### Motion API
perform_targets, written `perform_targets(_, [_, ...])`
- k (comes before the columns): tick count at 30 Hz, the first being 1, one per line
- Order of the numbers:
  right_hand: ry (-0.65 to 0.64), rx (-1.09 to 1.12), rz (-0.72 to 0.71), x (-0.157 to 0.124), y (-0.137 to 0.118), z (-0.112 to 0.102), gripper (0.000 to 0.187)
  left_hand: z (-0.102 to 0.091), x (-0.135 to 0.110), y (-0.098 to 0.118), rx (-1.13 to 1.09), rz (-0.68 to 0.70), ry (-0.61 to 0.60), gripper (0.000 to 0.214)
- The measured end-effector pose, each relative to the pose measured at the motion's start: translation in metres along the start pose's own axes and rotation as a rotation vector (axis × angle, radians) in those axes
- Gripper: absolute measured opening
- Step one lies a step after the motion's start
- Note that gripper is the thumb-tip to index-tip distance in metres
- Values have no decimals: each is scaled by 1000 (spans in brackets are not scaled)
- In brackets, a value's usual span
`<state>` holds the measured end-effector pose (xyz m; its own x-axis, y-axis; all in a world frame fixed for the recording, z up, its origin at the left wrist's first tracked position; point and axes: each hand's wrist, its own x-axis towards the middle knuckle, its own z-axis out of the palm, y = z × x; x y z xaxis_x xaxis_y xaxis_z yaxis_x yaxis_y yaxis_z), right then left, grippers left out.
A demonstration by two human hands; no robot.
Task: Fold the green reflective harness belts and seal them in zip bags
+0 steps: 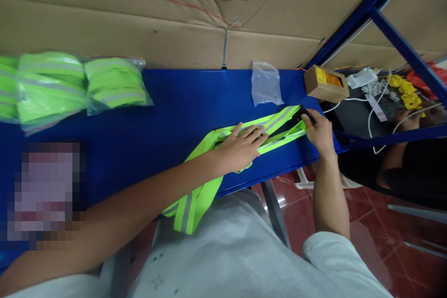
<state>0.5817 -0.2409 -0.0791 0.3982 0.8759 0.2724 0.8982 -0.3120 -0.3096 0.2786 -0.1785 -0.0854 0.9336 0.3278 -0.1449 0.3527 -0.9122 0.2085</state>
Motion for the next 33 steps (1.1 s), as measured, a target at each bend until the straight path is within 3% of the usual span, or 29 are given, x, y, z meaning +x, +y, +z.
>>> perform_targets(3, [-1, -10, -3, -1, -2, -2, 44, -6, -2, -2, 49, 30, -10, 66])
perform_targets(6, [19, -63, 25, -6, -7, -3, 46, -23, 1, -1, 42, 32, -55, 69])
perform_targets(10, [67, -187, 58, -11, -18, -3, 49, -50, 16, 12, -72, -85, -129, 64])
perform_targets(12, [117, -228, 54, -13, -23, -1, 49, -55, 30, 25, -102, -167, -86, 82])
perform_targets(14, [168, -245, 60, -15, -27, 0, 49, -53, 46, 39, -160, -240, 11, 113])
perform_targets(16, [197, -245, 69, -16, -29, 1, 50, -43, 60, 50, -212, -289, 87, 121])
perform_targets(21, [192, -233, 27, -18, -25, 1, 52, -12, 70, 52, -190, -245, 147, 75])
perform_targets(28, [129, -253, -51, -16, -17, 6, 54, -1, 55, 35, -110, -131, 296, 65])
perform_targets(33, [158, -318, -106, -17, -18, 13, 57, 5, 55, 27, -53, -56, 315, 58])
